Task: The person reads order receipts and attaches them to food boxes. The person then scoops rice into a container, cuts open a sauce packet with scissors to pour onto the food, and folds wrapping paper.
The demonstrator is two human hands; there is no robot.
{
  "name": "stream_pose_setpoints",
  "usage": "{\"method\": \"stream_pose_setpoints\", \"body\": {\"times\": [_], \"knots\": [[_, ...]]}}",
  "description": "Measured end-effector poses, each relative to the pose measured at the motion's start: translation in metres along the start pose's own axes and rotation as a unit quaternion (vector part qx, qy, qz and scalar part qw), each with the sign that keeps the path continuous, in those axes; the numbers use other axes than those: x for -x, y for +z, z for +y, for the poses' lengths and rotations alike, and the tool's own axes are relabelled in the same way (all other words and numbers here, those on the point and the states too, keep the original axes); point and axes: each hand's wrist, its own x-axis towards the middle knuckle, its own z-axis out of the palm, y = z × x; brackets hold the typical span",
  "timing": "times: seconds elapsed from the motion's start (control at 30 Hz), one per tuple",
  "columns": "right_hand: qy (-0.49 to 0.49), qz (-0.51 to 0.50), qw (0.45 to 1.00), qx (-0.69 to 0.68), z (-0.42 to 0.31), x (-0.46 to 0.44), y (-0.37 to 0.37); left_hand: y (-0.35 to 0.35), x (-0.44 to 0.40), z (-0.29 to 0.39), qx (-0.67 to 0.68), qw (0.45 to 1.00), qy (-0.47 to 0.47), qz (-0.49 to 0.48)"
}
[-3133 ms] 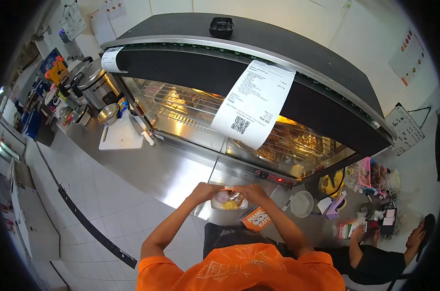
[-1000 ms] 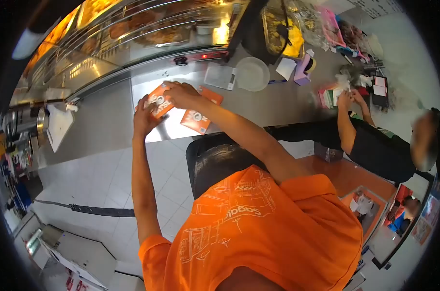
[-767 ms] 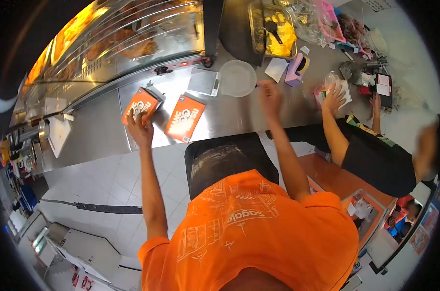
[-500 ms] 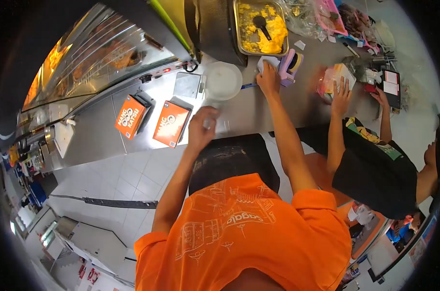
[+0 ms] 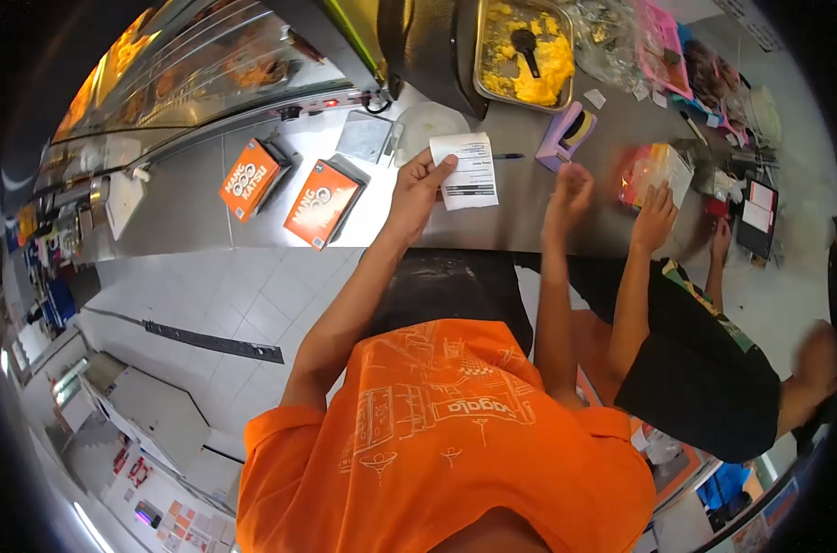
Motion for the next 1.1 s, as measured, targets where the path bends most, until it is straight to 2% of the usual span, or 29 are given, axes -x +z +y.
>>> {"method": "stream_pose_setpoints", "body": {"times": [0.07, 0.1, 0.13, 0.17, 0.2, 0.23, 0.27, 0.3, 0.37, 0.4, 0.43, 0.47, 0.5, 0.57, 0.6, 0.63, 0.67, 0.7, 0.73, 0.8, 0.87, 0.9, 0.93, 0.97, 1.0, 1.07, 1.1], "knots": [[-0.082, 0.042, 0.964, 0.250, 0.055, -0.051, 0.015, -0.023, 0.007, 0.007, -0.069, 0.998, 0.007, 0.000], [-0.084, 0.036, 0.966, 0.242, 0.051, -0.059, 0.018, -0.027, 0.013, 0.012, -0.073, 0.997, 0.013, 0.008], [0.088, -0.047, 0.989, 0.109, 0.038, -0.067, 0.021, -0.029, 0.021, 0.016, -0.070, 0.996, 0.041, 0.041], [0.256, -0.130, 0.958, -0.028, 0.029, -0.073, 0.026, -0.033, 0.028, 0.022, -0.068, 0.993, 0.069, 0.073], [0.252, -0.140, 0.957, -0.033, 0.033, -0.079, 0.029, -0.043, 0.036, 0.028, -0.111, 0.985, 0.091, 0.099], [0.298, -0.130, 0.940, -0.106, 0.037, -0.082, 0.027, -0.053, 0.045, 0.033, -0.111, 0.983, 0.098, 0.108], [0.342, -0.122, 0.915, -0.176, 0.040, -0.084, 0.028, -0.062, 0.055, 0.038, -0.097, 0.971, 0.133, 0.174], [0.340, -0.133, 0.914, -0.177, 0.040, -0.081, 0.028, -0.073, 0.063, 0.043, -0.083, 0.953, 0.165, 0.238], [0.289, -0.099, 0.896, -0.322, 0.040, -0.068, 0.026, -0.100, 0.082, 0.059, 0.029, 0.938, 0.186, 0.290], [0.289, -0.107, 0.895, -0.322, 0.043, -0.058, 0.028, -0.120, 0.087, 0.061, 0.064, 0.925, 0.213, 0.308], [0.254, -0.043, 0.907, -0.334, 0.045, -0.045, 0.031, -0.141, 0.091, 0.060, 0.099, 0.910, 0.240, 0.323], [0.217, 0.021, 0.913, -0.345, 0.050, -0.035, 0.038, -0.155, 0.095, 0.061, 0.146, 0.902, 0.223, 0.339], [0.214, 0.016, 0.914, -0.344, 0.068, -0.032, 0.049, -0.170, 0.091, 0.052, 0.149, 0.900, 0.226, 0.342], [0.197, 0.070, 0.931, -0.300, 0.108, -0.034, 0.069, -0.210, 0.078, 0.014, 0.256, 0.887, 0.163, 0.348], [0.195, 0.062, 0.932, -0.298, 0.096, -0.031, 0.074, -0.217, 0.072, -0.005, 0.293, 0.877, 0.144, 0.351], [0.217, 0.098, 0.925, -0.296, 0.076, -0.028, 0.076, -0.239, 0.066, -0.034, 0.330, 0.894, 0.094, 0.288], [0.239, 0.135, 0.916, -0.292, 0.059, -0.025, 0.078, -0.239, 0.056, -0.044, 0.273, 0.899, 0.036, 0.340], [0.239, 0.131, 0.918, -0.288, 0.055, -0.025, 0.081, -0.247, 0.051, -0.052, 0.332, 0.904, 0.023, 0.268], [0.248, 0.169, 0.906, -0.298, 0.050, -0.027, 0.082, -0.250, 0.051, -0.066, 0.307, 0.905, 0.033, 0.291], [0.280, 0.240, 0.886, -0.279, 0.039, -0.034, 0.087, -0.240, 0.061, -0.049, 0.284, 0.906, 0.039, 0.310], [0.309, 0.254, 0.871, -0.284, 0.048, -0.049, 0.087, -0.248, 0.066, -0.046, 0.070, 0.948, -0.048, 0.306], [0.340, 0.262, 0.855, -0.293, 0.053, -0.053, 0.087, -0.250, 0.070, -0.041, 0.073, 0.949, -0.051, 0.302], [0.335, 0.266, 0.856, -0.290, 0.060, -0.054, 0.087, -0.253, 0.076, -0.035, -0.035, 0.955, -0.101, 0.276], [0.339, 0.228, 0.880, -0.243, 0.061, -0.053, 0.088, -0.255, 0.081, -0.025, -0.143, 0.947, -0.146, 0.247], [0.342, 0.190, 0.900, -0.193, 0.063, -0.053, 0.088, -0.253, 0.092, -0.011, -0.249, 0.914, -0.179, 0.265], [0.344, 0.128, 0.925, -0.093, 0.068, -0.056, 0.075, -0.253, 0.114, 0.004, -0.456, 0.838, -0.020, 0.300], [0.295, 0.119, 0.928, -0.194, 0.067, -0.048, 0.073, -0.256, 0.112, 0.013, -0.513, 0.801, -0.073, 0.299]]}}
